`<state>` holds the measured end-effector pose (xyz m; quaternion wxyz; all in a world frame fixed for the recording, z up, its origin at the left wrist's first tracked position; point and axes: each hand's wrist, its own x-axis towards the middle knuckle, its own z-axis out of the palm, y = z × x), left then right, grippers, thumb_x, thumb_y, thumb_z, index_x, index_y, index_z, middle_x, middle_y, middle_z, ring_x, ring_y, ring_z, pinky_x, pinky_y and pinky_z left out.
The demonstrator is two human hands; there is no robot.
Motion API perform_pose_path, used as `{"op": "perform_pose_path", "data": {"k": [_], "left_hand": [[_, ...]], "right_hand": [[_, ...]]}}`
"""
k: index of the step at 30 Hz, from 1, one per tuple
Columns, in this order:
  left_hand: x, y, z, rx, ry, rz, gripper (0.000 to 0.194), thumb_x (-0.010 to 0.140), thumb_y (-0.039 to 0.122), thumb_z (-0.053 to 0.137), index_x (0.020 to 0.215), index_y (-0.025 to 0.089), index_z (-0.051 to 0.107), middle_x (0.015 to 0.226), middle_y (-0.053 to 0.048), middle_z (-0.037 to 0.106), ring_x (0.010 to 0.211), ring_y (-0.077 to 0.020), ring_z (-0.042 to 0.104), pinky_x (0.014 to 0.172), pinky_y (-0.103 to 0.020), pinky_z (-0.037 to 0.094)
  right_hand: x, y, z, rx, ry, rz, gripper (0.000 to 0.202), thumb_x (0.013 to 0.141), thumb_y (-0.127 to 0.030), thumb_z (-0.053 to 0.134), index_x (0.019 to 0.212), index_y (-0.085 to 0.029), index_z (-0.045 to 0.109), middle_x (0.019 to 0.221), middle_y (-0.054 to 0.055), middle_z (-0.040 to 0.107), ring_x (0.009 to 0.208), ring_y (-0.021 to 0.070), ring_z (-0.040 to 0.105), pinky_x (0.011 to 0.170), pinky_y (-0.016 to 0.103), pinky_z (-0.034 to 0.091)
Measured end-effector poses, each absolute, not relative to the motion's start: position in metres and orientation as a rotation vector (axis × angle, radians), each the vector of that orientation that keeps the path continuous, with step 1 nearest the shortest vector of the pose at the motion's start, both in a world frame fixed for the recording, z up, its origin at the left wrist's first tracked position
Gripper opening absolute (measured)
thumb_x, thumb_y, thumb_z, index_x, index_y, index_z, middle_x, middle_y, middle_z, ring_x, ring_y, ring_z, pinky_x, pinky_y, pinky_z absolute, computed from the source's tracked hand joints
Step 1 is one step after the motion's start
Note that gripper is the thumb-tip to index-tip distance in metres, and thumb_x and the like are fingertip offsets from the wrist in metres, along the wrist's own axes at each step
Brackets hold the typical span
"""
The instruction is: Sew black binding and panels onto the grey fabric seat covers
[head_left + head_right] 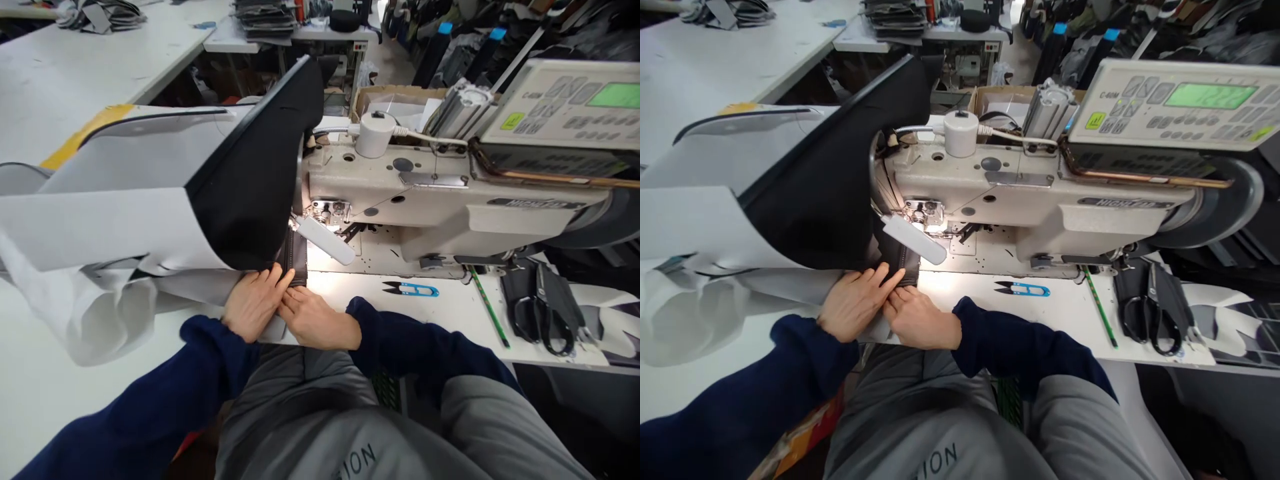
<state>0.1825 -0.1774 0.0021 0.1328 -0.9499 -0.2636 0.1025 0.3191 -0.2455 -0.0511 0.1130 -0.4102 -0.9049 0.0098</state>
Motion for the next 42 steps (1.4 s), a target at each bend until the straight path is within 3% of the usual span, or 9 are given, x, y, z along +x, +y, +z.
{"op": "perform_pose_path", "data": {"k": [3,5,9,16,23,31,42], "left_hand": [[0.178,-0.183,0.005,-2.694,-0.790,0.390,0.053,0.088,0.008,0.037,0.140,0.018,0.042,0.081,-0.011,0.059,0.074,-0.0229,0.055,0.067,-0.036,0.038],[0.180,-0.181,0.005,-2.678,-0.761,0.474,0.053,0.089,0.010,0.038,0.141,0.020,0.040,0.071,-0.008,0.056,0.071,-0.0220,0.054,0.068,-0.035,0.037],[0.184,-0.174,0.000,-2.697,-0.693,0.550,0.051,0.089,0.011,0.040,0.139,0.020,0.043,0.073,-0.008,0.057,0.072,-0.0218,0.054,0.071,-0.036,0.035],[0.182,-0.173,-0.014,-2.749,-0.634,0.544,0.043,0.090,0.011,0.039,0.131,0.005,0.049,0.076,-0.011,0.058,0.077,-0.0243,0.055,0.073,-0.038,0.033],[0.185,-0.172,-0.018,-2.775,-0.632,0.545,0.044,0.091,0.010,0.039,0.135,0.003,0.045,0.077,-0.011,0.059,0.078,-0.0237,0.056,0.073,-0.037,0.031],[0.192,-0.168,-0.021,-2.751,-0.626,0.566,0.046,0.090,0.009,0.037,0.135,-0.001,0.044,0.077,-0.014,0.061,0.079,-0.0251,0.058,0.072,-0.037,0.030],[0.209,-0.148,-0.029,-2.703,-0.649,0.482,0.045,0.091,0.010,0.033,0.133,-0.002,0.047,0.076,-0.016,0.064,0.080,-0.0278,0.059,0.078,-0.041,0.029]], "right_hand": [[0.314,-0.259,-0.053,-1.174,-2.645,-0.212,0.038,0.091,-0.016,0.037,0.121,0.005,0.048,0.117,0.028,0.058,0.111,0.0314,0.055,0.100,0.050,0.035],[0.311,-0.265,-0.057,-1.213,-2.651,-0.314,0.043,0.093,-0.017,0.034,0.127,0.009,0.042,0.123,0.032,0.053,0.115,0.0332,0.053,0.101,0.053,0.034],[0.309,-0.270,-0.061,-1.216,-2.687,-0.352,0.046,0.094,-0.020,0.035,0.126,0.013,0.040,0.124,0.036,0.050,0.117,0.0369,0.052,0.100,0.054,0.035],[0.308,-0.267,-0.061,-1.199,-2.659,-0.346,0.047,0.096,-0.026,0.035,0.120,0.013,0.045,0.119,0.037,0.052,0.115,0.0370,0.053,0.098,0.053,0.037],[0.322,-0.257,-0.070,-1.250,-2.555,-0.141,0.035,0.097,-0.025,0.036,0.111,0.000,0.055,0.109,0.022,0.062,0.108,0.0278,0.057,0.093,0.042,0.044],[0.325,-0.267,-0.081,-1.267,-2.546,-0.282,0.045,0.097,-0.029,0.039,0.122,0.007,0.047,0.126,0.031,0.051,0.120,0.0334,0.049,0.102,0.050,0.038],[0.331,-0.244,-0.089,-1.302,-2.509,-0.239,0.047,0.097,-0.029,0.037,0.122,0.009,0.048,0.121,0.034,0.053,0.122,0.0357,0.048,0.101,0.053,0.038]]}}
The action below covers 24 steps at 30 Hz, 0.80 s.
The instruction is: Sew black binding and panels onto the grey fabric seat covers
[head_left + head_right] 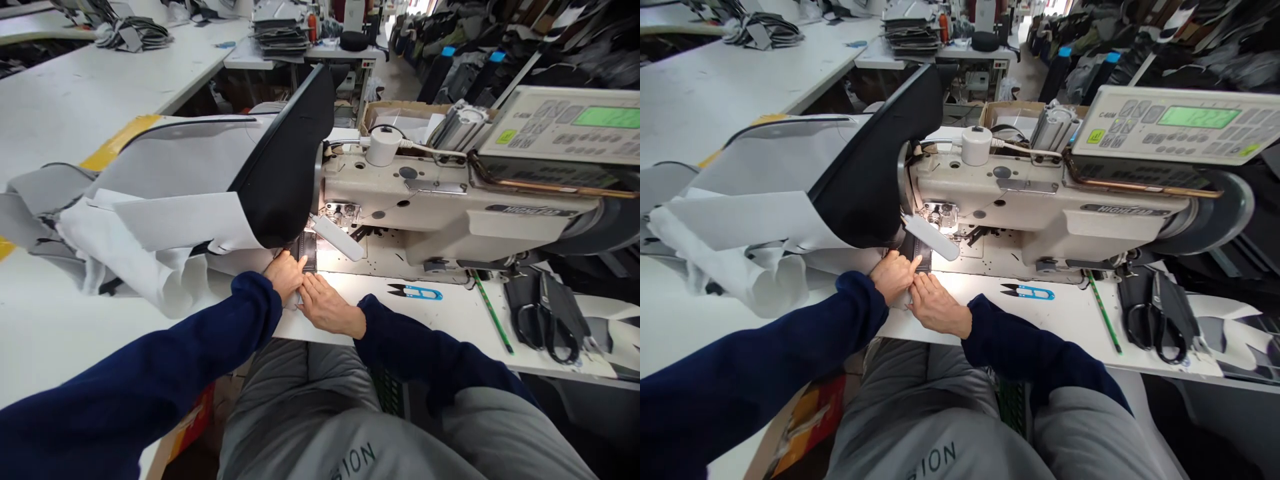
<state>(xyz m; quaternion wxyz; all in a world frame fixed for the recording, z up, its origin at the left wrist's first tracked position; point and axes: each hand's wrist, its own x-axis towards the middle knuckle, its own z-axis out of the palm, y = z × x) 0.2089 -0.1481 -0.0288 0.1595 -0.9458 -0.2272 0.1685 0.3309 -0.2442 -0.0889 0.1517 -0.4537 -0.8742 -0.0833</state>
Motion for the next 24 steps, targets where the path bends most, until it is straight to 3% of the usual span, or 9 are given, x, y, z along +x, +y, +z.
{"op": "perform_pose_path", "data": {"k": [13,19,24], "left_hand": [[0.220,-0.118,-0.034,-2.760,-0.780,0.384,0.045,0.092,0.010,0.031,0.133,-0.001,0.044,0.081,-0.015,0.064,0.092,-0.0283,0.055,0.086,-0.043,0.027],[0.195,-0.129,0.007,-2.958,-0.615,0.241,0.029,0.089,0.015,0.041,0.114,0.013,0.056,0.093,-0.009,0.063,0.089,-0.0212,0.055,0.080,-0.036,0.035],[0.174,-0.147,0.037,-3.062,-0.332,0.159,0.042,0.077,0.017,0.049,0.118,0.014,0.053,0.122,-0.012,0.055,0.120,-0.0248,0.043,0.096,-0.038,0.033]], "right_hand": [[0.339,-0.213,-0.084,-1.419,-2.459,-0.148,0.043,0.096,-0.026,0.034,0.122,0.005,0.049,0.121,0.028,0.054,0.121,0.0321,0.048,0.104,0.049,0.037],[0.337,-0.211,-0.085,-1.420,-2.409,-0.113,0.042,0.096,-0.029,0.036,0.120,0.004,0.050,0.125,0.029,0.052,0.124,0.0330,0.045,0.104,0.050,0.036],[0.341,-0.210,-0.088,-1.399,-2.353,-0.046,0.039,0.096,-0.029,0.039,0.117,0.000,0.053,0.127,0.026,0.052,0.123,0.0300,0.047,0.103,0.049,0.038]]}}
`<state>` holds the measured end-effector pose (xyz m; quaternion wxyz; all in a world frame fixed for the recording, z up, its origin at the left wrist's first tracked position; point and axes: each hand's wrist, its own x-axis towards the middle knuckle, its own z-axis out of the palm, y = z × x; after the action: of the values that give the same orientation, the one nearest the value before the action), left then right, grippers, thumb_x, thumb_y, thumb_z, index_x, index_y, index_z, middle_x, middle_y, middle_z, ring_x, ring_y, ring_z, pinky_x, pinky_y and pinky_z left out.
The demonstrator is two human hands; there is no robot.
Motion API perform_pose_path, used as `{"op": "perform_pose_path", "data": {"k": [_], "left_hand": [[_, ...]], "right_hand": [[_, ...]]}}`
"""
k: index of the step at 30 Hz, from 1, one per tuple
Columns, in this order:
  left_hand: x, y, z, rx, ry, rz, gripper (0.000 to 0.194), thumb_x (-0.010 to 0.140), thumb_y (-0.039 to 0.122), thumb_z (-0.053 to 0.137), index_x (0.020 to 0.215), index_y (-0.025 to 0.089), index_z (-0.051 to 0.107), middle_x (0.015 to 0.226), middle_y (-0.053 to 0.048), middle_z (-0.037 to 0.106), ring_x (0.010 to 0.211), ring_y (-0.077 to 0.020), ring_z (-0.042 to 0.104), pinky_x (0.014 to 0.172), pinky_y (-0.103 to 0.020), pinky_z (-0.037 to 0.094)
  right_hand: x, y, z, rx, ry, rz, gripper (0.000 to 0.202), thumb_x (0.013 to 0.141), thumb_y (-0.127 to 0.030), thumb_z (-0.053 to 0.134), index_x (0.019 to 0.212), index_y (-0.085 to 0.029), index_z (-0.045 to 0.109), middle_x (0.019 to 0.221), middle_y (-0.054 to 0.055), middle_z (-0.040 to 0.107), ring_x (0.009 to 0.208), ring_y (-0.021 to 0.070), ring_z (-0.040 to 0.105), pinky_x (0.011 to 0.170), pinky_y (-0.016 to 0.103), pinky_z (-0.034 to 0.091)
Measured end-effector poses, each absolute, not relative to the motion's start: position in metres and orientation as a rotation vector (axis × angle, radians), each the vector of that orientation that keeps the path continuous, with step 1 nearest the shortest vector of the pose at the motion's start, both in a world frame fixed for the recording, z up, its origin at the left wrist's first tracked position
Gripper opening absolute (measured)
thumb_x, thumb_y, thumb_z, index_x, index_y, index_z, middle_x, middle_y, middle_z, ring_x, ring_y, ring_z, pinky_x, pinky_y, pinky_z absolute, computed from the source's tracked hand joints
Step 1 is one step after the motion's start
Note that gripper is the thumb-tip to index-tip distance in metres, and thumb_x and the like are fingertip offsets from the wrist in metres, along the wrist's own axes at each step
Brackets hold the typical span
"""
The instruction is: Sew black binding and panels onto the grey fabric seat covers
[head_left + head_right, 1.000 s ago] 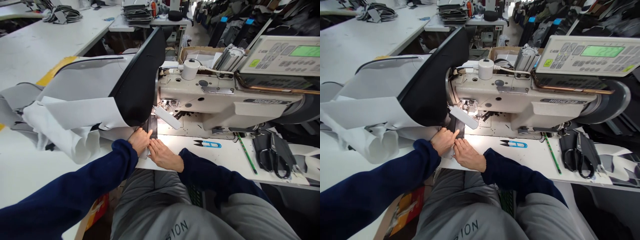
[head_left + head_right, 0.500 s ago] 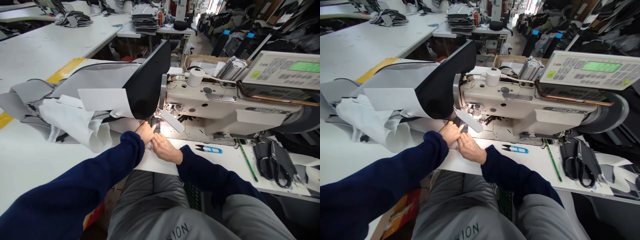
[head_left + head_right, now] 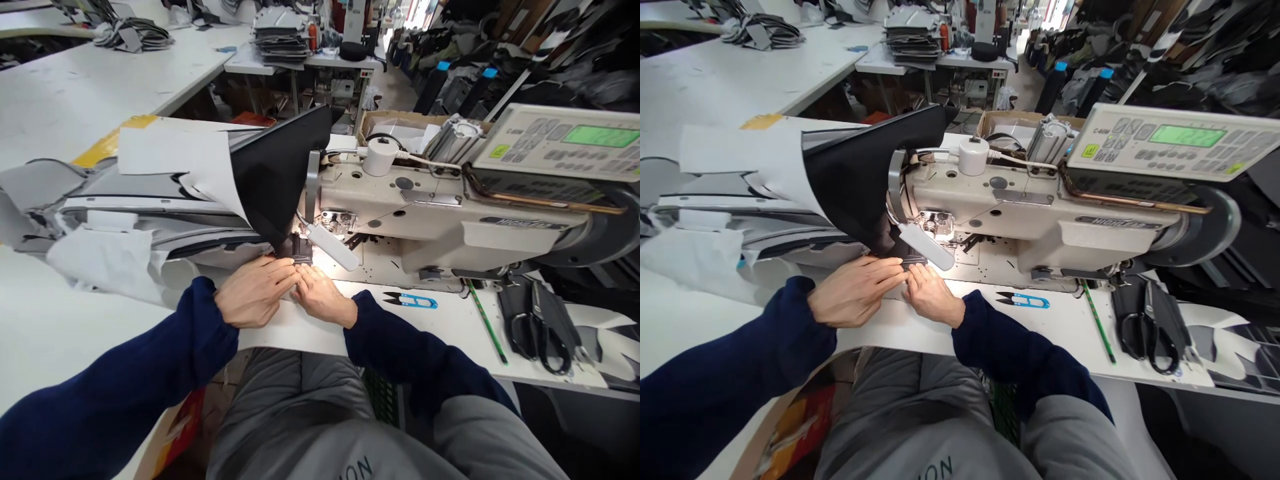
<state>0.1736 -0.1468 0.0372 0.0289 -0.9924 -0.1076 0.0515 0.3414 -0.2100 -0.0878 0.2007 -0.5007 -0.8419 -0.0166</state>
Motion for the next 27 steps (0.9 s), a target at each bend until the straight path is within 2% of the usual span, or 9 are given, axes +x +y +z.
{"op": "perform_pose_path", "data": {"k": [3,6,10,12,17,19,22,25,27], "left_hand": [[0.171,-0.146,0.040,-3.012,-0.270,0.256,0.047,0.071,0.018,0.055,0.117,0.012,0.053,0.126,-0.014,0.052,0.128,-0.0288,0.035,0.099,-0.040,0.032],[0.170,-0.141,0.040,-2.923,-0.222,0.275,0.034,0.078,0.009,0.049,0.110,0.012,0.056,0.124,-0.015,0.052,0.127,-0.0266,0.037,0.095,-0.038,0.034],[0.171,-0.140,0.043,-2.905,-0.306,0.181,0.027,0.088,0.005,0.035,0.091,0.014,0.060,0.098,-0.011,0.061,0.100,-0.0232,0.052,0.078,-0.035,0.038],[0.174,-0.147,0.041,-2.946,-0.356,0.031,0.025,0.088,0.006,0.036,0.087,0.015,0.060,0.087,-0.008,0.061,0.087,-0.0214,0.053,0.072,-0.034,0.037],[0.183,-0.176,0.032,-3.091,-0.612,-0.438,0.024,0.088,0.005,0.035,0.089,0.016,0.056,0.083,-0.005,0.059,0.077,-0.0170,0.050,0.071,-0.031,0.037],[0.185,-0.179,0.030,-3.074,-0.644,-0.374,0.020,0.091,0.011,0.036,0.087,0.016,0.055,0.084,-0.006,0.058,0.078,-0.0182,0.049,0.070,-0.032,0.036],[0.185,-0.178,0.030,-2.989,-0.541,-0.075,0.013,0.090,0.022,0.046,0.095,0.015,0.056,0.093,-0.008,0.056,0.085,-0.0221,0.048,0.072,-0.036,0.036],[0.186,-0.172,0.029,-2.877,-0.458,0.117,0.028,0.085,0.015,0.049,0.113,0.017,0.052,0.103,-0.010,0.054,0.090,-0.0235,0.047,0.070,-0.036,0.035],[0.188,-0.165,0.025,-2.827,-0.463,0.149,0.035,0.083,0.009,0.047,0.116,0.019,0.051,0.112,-0.011,0.052,0.092,-0.0236,0.047,0.069,-0.036,0.034]], "right_hand": [[0.346,-0.211,-0.089,-1.436,-2.310,-0.097,0.036,0.097,-0.025,0.036,0.120,-0.003,0.052,0.129,0.021,0.053,0.123,0.0278,0.048,0.102,0.046,0.039],[0.348,-0.212,-0.089,-1.464,-2.304,-0.146,0.037,0.097,-0.026,0.036,0.121,-0.003,0.053,0.130,0.021,0.053,0.123,0.0285,0.048,0.102,0.044,0.039],[0.347,-0.213,-0.085,-1.454,-2.349,-0.136,0.041,0.096,-0.029,0.038,0.119,0.001,0.053,0.129,0.024,0.051,0.123,0.0318,0.046,0.104,0.047,0.037],[0.348,-0.213,-0.083,-1.431,-2.383,-0.107,0.042,0.094,-0.030,0.041,0.119,0.002,0.052,0.130,0.027,0.049,0.124,0.0331,0.045,0.104,0.048,0.036],[0.351,-0.212,-0.085,-1.432,-2.454,-0.001,0.038,0.089,-0.024,0.048,0.119,-0.002,0.052,0.134,0.027,0.044,0.127,0.0322,0.041,0.106,0.049,0.034],[0.352,-0.213,-0.088,-1.464,-2.428,0.036,0.042,0.088,-0.028,0.049,0.122,-0.004,0.051,0.137,0.025,0.043,0.129,0.0324,0.039,0.108,0.049,0.032],[0.353,-0.214,-0.089,-1.444,-2.432,0.082,0.058,0.082,-0.035,0.056,0.128,-0.002,0.046,0.139,0.026,0.039,0.131,0.0357,0.035,0.108,0.051,0.030],[0.352,-0.216,-0.087,-1.392,-2.491,0.046,0.059,0.080,-0.031,0.059,0.127,0.003,0.046,0.137,0.031,0.038,0.131,0.0383,0.034,0.107,0.053,0.029],[0.351,-0.216,-0.086,-1.386,-2.476,-0.006,0.053,0.083,-0.031,0.055,0.123,0.004,0.048,0.135,0.032,0.040,0.130,0.0387,0.035,0.106,0.053,0.029]]}}
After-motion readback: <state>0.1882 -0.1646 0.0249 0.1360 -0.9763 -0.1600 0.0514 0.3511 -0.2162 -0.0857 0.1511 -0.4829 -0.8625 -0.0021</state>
